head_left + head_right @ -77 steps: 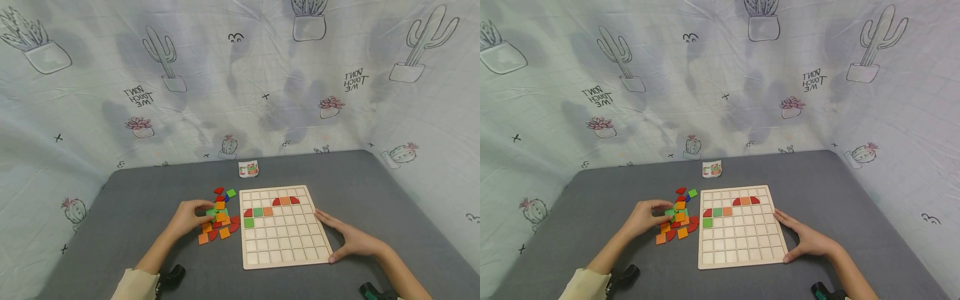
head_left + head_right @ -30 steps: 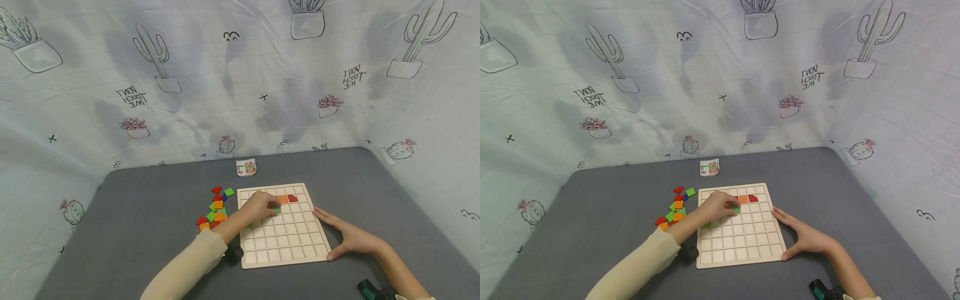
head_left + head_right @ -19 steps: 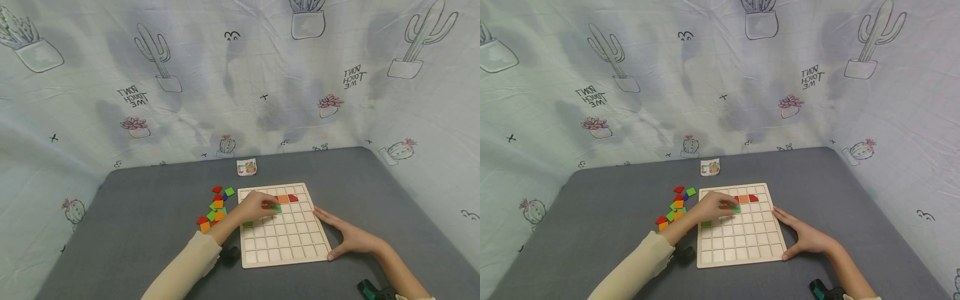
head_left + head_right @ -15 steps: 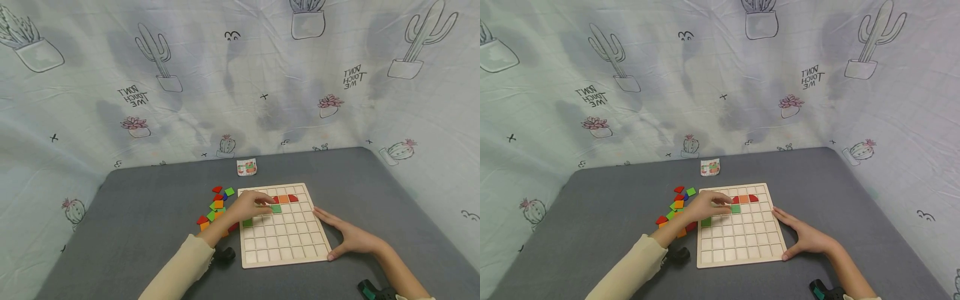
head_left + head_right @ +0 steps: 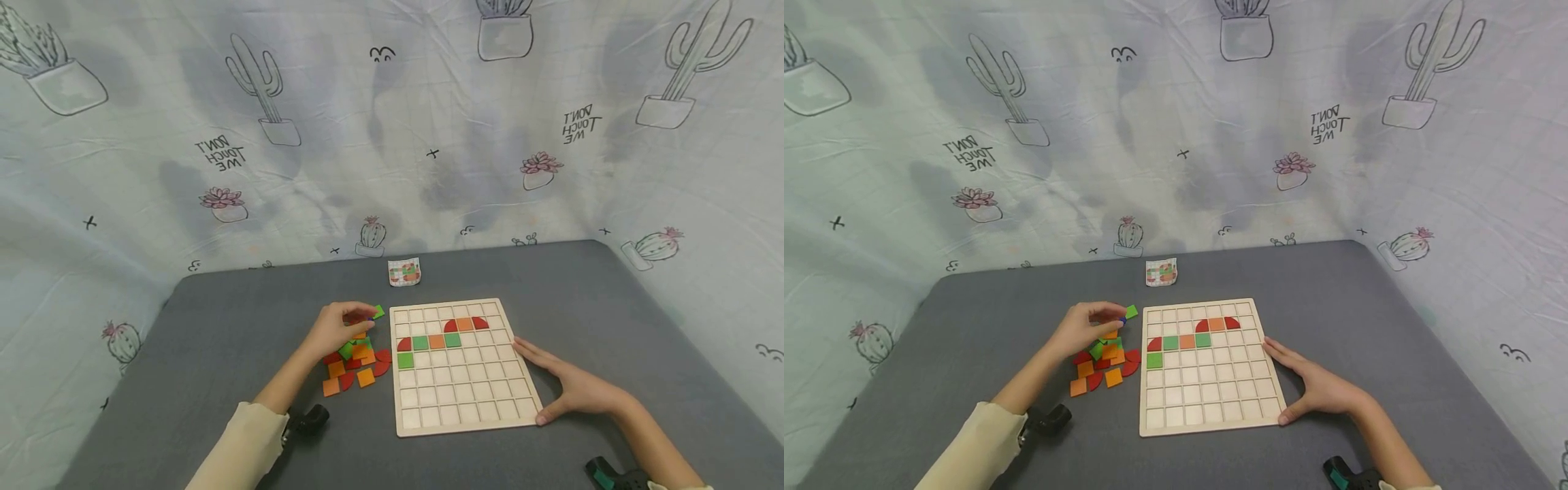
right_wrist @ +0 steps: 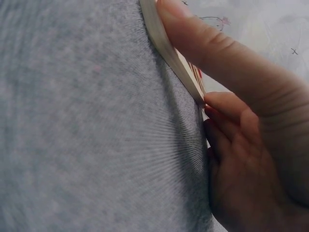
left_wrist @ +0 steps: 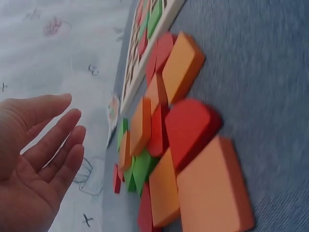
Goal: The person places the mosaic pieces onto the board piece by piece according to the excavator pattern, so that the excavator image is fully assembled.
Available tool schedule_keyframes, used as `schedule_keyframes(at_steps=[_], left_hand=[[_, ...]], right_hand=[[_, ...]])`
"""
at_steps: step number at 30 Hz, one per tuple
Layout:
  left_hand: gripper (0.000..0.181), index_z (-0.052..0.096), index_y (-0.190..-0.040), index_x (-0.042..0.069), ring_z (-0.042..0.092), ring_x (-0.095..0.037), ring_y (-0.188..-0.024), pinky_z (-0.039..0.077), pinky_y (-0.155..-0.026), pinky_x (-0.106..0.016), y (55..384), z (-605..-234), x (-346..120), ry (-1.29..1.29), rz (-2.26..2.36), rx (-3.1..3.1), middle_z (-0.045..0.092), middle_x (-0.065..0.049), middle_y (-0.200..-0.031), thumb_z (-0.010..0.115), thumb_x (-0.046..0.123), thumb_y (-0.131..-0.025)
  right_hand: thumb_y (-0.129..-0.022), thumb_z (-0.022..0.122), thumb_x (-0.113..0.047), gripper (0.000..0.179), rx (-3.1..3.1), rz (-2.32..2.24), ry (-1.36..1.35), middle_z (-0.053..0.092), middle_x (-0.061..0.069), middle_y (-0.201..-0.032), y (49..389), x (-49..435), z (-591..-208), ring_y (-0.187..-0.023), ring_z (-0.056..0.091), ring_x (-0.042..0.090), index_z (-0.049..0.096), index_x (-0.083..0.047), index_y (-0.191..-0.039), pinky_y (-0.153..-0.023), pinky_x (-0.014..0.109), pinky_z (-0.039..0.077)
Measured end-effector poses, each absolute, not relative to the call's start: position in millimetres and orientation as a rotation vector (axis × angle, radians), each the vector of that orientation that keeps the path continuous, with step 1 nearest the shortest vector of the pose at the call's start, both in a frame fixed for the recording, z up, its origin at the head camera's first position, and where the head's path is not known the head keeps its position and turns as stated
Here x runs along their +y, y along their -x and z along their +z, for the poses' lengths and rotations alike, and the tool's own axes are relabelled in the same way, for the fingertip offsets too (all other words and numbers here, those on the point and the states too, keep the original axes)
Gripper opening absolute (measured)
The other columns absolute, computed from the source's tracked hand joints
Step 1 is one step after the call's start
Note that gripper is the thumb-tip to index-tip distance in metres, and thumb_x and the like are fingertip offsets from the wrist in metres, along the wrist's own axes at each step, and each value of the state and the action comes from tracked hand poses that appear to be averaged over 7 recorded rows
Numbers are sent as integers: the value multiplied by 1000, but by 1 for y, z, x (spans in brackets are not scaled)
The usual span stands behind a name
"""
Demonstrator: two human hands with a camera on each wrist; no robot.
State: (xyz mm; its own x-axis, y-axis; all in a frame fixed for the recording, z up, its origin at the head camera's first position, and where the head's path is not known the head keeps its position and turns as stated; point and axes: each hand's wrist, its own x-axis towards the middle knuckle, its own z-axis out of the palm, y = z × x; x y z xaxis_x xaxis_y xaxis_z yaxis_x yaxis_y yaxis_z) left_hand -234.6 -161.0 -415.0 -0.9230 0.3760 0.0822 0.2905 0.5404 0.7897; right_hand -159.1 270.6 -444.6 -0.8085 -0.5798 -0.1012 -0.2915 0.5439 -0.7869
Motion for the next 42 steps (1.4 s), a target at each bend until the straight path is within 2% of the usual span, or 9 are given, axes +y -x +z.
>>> schedule_keyframes(at_steps=[10,17,23,31,35,42], left_hand=[[26,69,-107,11,63,-19,-89,51,-77,-34,256,-425,-158,-467,1212,2761,69,-4,-103,71,16,-81],[29,70,-106,12,62,-21,-90,50,-77,-35,269,-429,-150,-517,1079,2804,68,-4,-101,73,23,-80],[34,67,-111,10,61,-22,-96,50,-82,-36,274,-434,-141,-512,965,2828,66,-6,-106,74,19,-79],[28,69,-109,13,60,-22,-99,49,-84,-36,275,-437,-142,-563,921,2830,66,-4,-108,70,9,-81],[29,69,-109,14,60,-21,-98,49,-83,-37,275,-436,-145,-530,941,2818,66,-4,-109,72,11,-80],[29,70,-108,13,62,-19,-95,51,-80,-34,272,-431,-140,-492,967,2825,68,-2,-103,74,16,-79]], right_hand=[[-61,83,-37,112,2443,-1127,721,14,17,-153,159,271,-443,-127,5,-18,18,-14,-149,-96,10,20],[-60,83,-37,112,2435,-1134,713,13,18,-152,159,270,-441,-127,5,-18,18,-13,-149,-96,9,19],[-60,83,-37,112,2418,-1143,704,13,18,-153,160,269,-439,-126,5,-20,18,-13,-149,-96,8,18],[-61,84,-35,111,2418,-1157,729,14,20,-152,161,270,-439,-128,5,-19,19,-10,-148,-96,8,18],[-61,83,-34,111,2414,-1148,729,14,20,-152,161,270,-439,-127,5,-20,19,-10,-148,-96,10,20],[-61,84,-35,111,2427,-1156,738,15,21,-151,161,270,-439,-128,6,-18,20,-10,-148,-96,8,18]])
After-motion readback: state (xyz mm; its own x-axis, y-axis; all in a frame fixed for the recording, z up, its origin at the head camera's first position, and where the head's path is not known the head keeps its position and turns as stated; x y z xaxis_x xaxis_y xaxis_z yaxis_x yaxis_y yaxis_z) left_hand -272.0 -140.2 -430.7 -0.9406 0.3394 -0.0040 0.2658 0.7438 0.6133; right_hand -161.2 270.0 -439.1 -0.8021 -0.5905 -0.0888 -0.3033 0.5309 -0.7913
